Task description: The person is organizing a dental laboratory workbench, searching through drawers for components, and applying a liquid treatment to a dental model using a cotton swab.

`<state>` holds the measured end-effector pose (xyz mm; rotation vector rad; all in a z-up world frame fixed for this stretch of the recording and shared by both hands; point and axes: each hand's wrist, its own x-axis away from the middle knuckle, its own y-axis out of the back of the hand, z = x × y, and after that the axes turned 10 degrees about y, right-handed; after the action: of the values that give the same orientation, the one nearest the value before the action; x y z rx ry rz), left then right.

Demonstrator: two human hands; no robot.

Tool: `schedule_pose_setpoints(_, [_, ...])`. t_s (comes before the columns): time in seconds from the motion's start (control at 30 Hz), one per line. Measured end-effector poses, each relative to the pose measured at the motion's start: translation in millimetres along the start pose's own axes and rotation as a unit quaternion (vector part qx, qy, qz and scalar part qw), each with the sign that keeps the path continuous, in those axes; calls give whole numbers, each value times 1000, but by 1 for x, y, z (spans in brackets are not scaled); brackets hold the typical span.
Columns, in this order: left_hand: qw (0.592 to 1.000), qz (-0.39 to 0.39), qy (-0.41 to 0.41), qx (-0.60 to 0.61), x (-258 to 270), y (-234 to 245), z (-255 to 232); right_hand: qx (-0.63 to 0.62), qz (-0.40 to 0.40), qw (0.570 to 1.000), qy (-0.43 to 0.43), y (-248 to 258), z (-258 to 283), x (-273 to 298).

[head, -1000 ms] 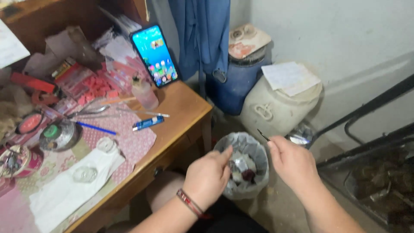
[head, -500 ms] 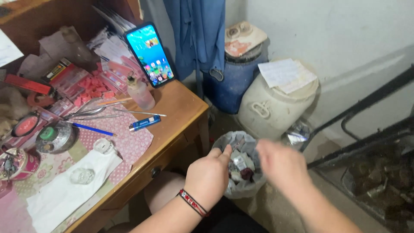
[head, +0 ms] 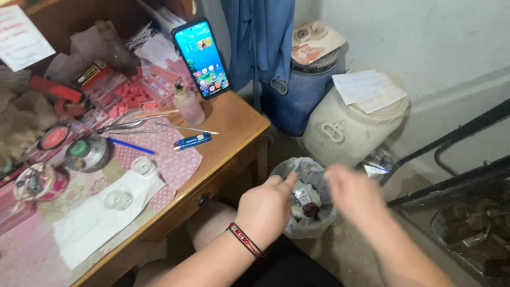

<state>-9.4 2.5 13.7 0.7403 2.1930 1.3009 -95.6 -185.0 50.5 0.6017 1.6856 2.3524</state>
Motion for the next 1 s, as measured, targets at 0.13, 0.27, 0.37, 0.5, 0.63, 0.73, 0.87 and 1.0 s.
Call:
schedule_pose_setpoints(0.13, [999,-34,-26,28,25,28,7,15,-11,996,-85,-10,-30,-28])
schedule_pose_setpoints(0.27, [991,-58,29,119,68,68,40,0,-107,989,102,-50,5,-44])
schedule_pose_setpoints(0.37, [970,-143,87,177,99,105,70,-47,-214,926,309,-50,79,-61])
schedule_pose_setpoints(0.5, [843,-221,322,370,144,138,109,-73,-295,807,507,-43,200,-89])
schedule_pose_setpoints(0.63, [792,-253,361,422,164,164,134,-8,-259,828,498,-50,295,-144])
schedule_pose_setpoints(0.73, [774,-255,376,441,170,174,147,36,-192,880,433,-57,332,-167])
schedule_pose_setpoints(0.87, [756,-236,371,485,174,179,167,39,-192,864,464,-49,327,-165])
schedule_pose_setpoints(1.0, [709,-261,293,586,170,171,188,-163,-147,804,553,-54,293,-102])
